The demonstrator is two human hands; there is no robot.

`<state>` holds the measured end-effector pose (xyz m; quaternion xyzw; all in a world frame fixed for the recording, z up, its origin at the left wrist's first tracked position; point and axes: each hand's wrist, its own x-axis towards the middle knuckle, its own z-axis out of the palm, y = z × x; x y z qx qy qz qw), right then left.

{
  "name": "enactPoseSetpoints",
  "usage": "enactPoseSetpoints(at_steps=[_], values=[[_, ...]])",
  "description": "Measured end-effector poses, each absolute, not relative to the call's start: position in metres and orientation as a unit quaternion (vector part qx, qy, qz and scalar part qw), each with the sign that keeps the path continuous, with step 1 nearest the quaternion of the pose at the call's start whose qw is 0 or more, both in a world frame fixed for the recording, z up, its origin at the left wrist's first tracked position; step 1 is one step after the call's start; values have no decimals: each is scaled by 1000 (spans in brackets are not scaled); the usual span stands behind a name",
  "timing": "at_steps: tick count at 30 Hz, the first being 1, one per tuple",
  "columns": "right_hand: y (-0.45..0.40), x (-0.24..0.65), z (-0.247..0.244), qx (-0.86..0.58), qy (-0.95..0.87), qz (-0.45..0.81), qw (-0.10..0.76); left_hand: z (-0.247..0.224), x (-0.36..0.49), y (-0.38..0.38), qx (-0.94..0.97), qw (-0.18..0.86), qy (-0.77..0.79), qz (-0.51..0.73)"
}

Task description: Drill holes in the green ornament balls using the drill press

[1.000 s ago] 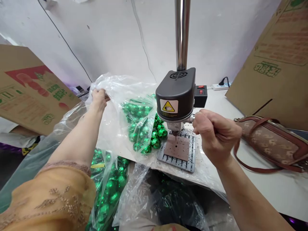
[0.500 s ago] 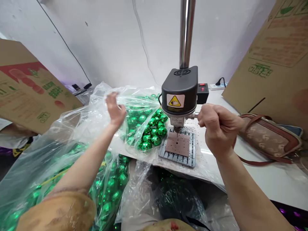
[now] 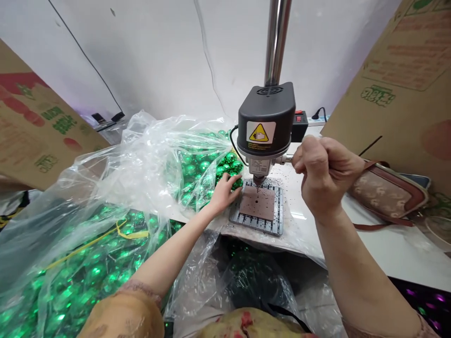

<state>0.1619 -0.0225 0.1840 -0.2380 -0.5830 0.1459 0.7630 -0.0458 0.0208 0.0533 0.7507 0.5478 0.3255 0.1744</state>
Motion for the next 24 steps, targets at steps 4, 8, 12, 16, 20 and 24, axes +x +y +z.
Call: enactPoseSetpoints(at_steps=[4, 8, 12, 16, 20, 24], values=[[-21, 162, 184, -221, -585, 149, 766, 63, -37, -2, 579, 404, 523, 478], [-20, 160, 184, -216, -581, 148, 771, 68, -27, -13, 405, 579, 455, 541], [-22, 162, 185, -227, -585, 132, 767, 65, -18, -38, 344, 595, 471, 553], [-23, 165, 185, -252, -596, 119, 753, 41, -14, -105, 463, 581, 512, 432], [-21, 165, 185, -293, -596, 102, 740, -11, -18, -170, 624, 524, 535, 223], [-21, 164, 187, -310, -608, 92, 725, -78, -22, -193, 593, 530, 585, 160]])
